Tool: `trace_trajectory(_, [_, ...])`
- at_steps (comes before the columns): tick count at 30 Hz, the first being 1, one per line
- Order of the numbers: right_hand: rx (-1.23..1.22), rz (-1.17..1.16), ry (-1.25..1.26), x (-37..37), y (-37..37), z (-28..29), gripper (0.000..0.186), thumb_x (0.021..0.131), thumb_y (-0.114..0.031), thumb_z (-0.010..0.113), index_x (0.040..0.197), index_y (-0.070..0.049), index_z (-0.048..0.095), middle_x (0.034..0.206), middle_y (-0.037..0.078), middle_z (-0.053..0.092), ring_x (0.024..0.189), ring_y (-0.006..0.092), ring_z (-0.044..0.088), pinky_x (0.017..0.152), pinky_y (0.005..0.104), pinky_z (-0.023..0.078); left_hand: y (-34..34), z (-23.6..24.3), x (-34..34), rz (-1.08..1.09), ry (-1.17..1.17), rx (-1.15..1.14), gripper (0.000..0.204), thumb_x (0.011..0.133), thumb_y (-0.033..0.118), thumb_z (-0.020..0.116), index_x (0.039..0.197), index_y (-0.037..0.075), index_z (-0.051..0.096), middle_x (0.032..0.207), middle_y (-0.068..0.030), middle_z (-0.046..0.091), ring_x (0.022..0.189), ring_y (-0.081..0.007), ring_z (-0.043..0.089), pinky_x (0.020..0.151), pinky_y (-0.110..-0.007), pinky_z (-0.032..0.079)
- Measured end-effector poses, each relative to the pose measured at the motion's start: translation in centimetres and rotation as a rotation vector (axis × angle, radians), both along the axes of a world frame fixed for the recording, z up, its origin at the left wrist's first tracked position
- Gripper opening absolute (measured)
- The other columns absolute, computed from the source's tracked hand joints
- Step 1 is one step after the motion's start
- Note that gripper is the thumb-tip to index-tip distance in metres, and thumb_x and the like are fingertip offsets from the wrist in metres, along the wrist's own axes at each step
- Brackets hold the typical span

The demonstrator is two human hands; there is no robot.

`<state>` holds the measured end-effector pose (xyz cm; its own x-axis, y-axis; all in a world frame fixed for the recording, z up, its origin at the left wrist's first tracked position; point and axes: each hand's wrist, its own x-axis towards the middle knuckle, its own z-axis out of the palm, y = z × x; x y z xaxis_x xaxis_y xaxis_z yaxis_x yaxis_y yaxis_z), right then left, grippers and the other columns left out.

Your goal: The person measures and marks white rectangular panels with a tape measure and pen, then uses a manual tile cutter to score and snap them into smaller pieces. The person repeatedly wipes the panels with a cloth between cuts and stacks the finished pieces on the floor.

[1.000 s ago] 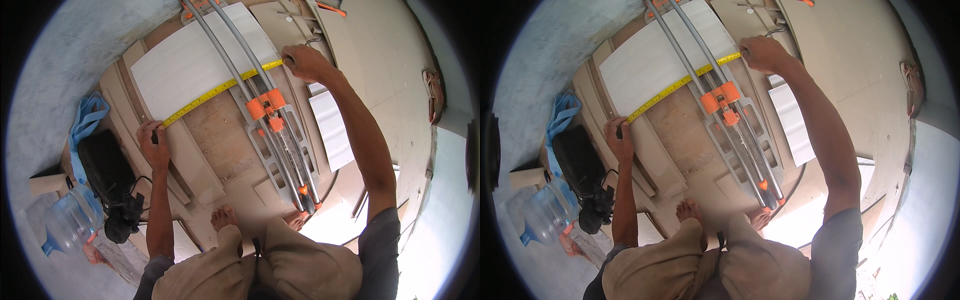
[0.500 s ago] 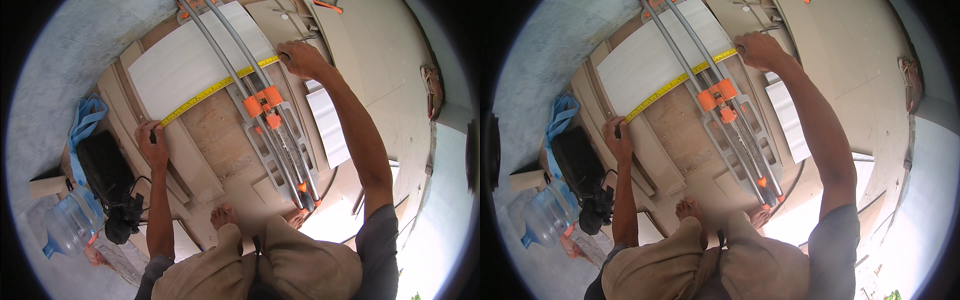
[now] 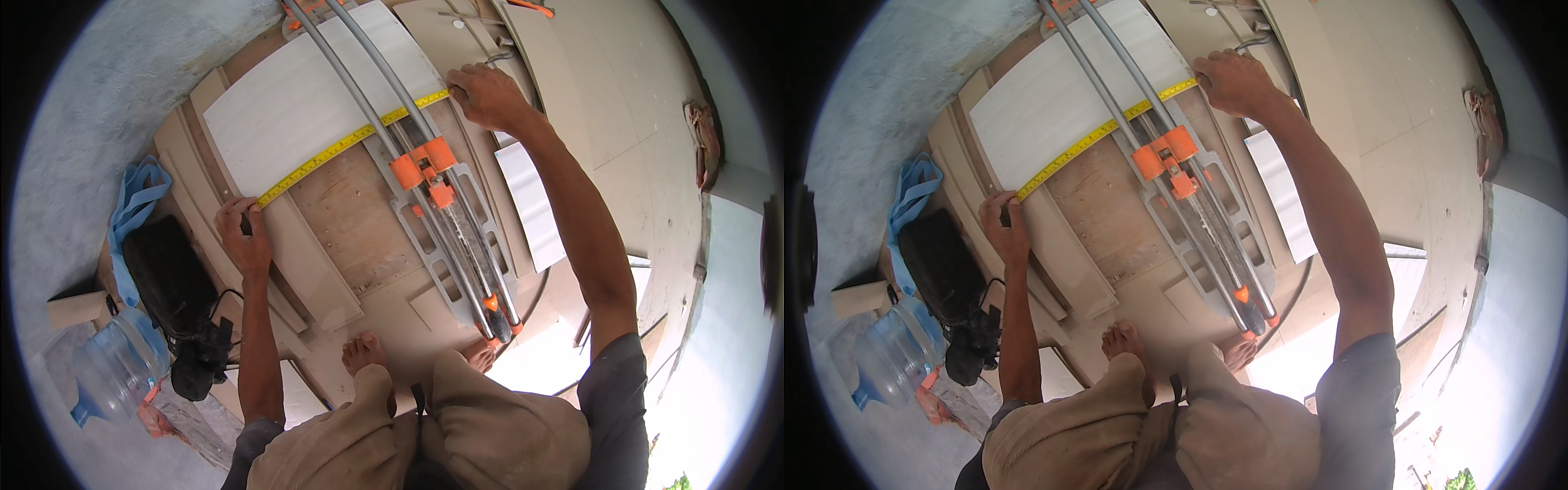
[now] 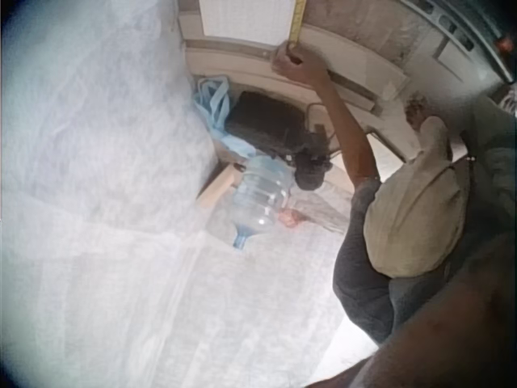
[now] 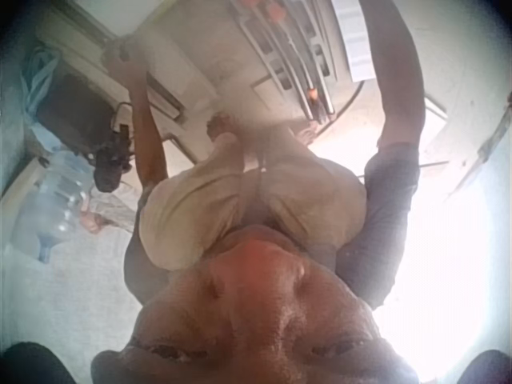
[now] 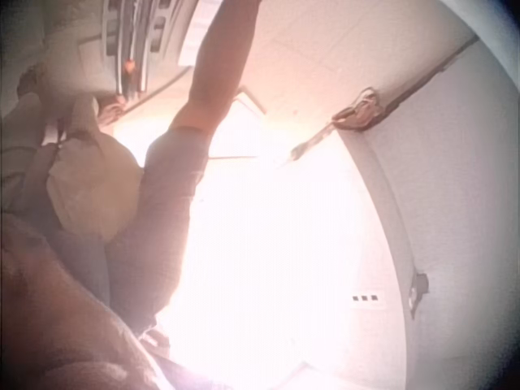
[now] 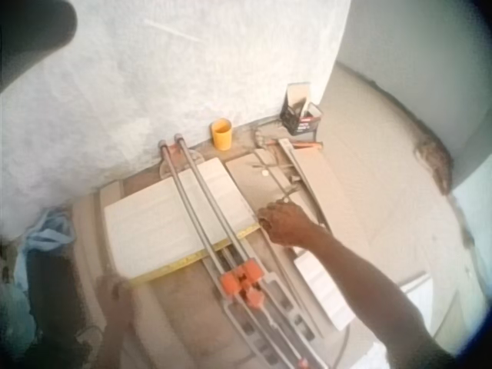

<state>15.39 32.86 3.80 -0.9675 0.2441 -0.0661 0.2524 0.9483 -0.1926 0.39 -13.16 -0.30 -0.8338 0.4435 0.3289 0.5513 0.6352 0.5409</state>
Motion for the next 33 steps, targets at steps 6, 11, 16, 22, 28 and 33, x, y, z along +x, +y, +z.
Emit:
trace_trajectory(6, [0.045, 0.017, 0.108, 0.7, -0.3, -1.0, 0.018, 0.1, -0.021, 0.062, 0.114, -0.011, 0.066, 0.104, 0.008, 0.067, 0.107, 0.0298, 0.066, 0.096, 0.0463, 0.053, 0.2, 0.3, 0.2, 0.014, -0.02, -0.005, 0.016, 0.094, 0.009, 0.067, 0.108, 0.005, 0.073, 0.116, -0.0137, 0.065, 0.117, -0.032, 0.058, 0.106, -0.045, 0.043])
trace_trajectory(11, [0.056, 0.032, 0.253, 1.2, -0.4, -1.9, 0.014, 0.099, -0.017, 0.065, 0.11, -0.009, 0.065, 0.101, 0.008, 0.063, 0.104, 0.0299, 0.064, 0.096, 0.0455, 0.052, 0.4, 0.5, 0.3, 0.015, -0.018, 0.004, 0.016, 0.095, 0.009, 0.067, 0.109, 0.004, 0.073, 0.115, -0.0135, 0.066, 0.119, -0.0318, 0.059, 0.107, -0.044, 0.043])
trace_trajectory(16, [0.074, 0.059, 0.283, 1.3, -0.2, -2.2, 0.014, 0.097, -0.017, 0.066, 0.109, -0.01, 0.066, 0.101, 0.008, 0.063, 0.104, 0.0298, 0.064, 0.095, 0.0452, 0.051, 0.4, 0.5, 0.3, 0.029, -0.035, -0.012, 0.016, 0.096, 0.011, 0.067, 0.109, 0.004, 0.073, 0.115, -0.0139, 0.065, 0.12, -0.0317, 0.059, 0.108, -0.044, 0.043])
trace_trajectory(22, [0.087, 0.068, 0.295, 1.2, 0.1, -2.3, 0.015, 0.097, -0.02, 0.066, 0.108, -0.011, 0.066, 0.101, 0.008, 0.064, 0.103, 0.0299, 0.065, 0.092, 0.0454, 0.052, 0.3, 0.3, 0.3, 0.015, -0.02, -0.008, 0.017, 0.096, 0.011, 0.067, 0.109, 0.003, 0.073, 0.116, -0.0144, 0.066, 0.12, -0.0318, 0.059, 0.108, -0.044, 0.043])
trace_trajectory(28, [0.075, 0.05, 0.29, 1.2, 0.1, -2.8, 0.017, 0.099, -0.023, 0.064, 0.111, -0.011, 0.067, 0.106, 0.009, 0.065, 0.104, 0.0316, 0.065, 0.094, 0.0463, 0.051, -0.2, -0.1, 0.1, -0.013, 0.026, 0.005, 0.017, 0.095, 0.01, 0.068, 0.109, 0.002, 0.072, 0.114, -0.0136, 0.068, 0.116, -0.0314, 0.061, 0.107, -0.043, 0.043])
trace_trajectory(33, [0.075, 0.053, 0.122, 1.3, 0.8, -2.0, 0.028, 0.101, -0.028, 0.062, 0.122, -0.009, 0.065, 0.121, 0.012, 0.067, 0.113, 0.0343, 0.063, 0.101, 0.0465, 0.049, 0.1, -0.4, -0.5, -0.059, 0.053, 0.036, 0.015, 0.092, 0.008, 0.069, 0.105, 0.006, 0.074, 0.11, -0.0104, 0.071, 0.115, -0.0303, 0.061, 0.108, -0.043, 0.043])
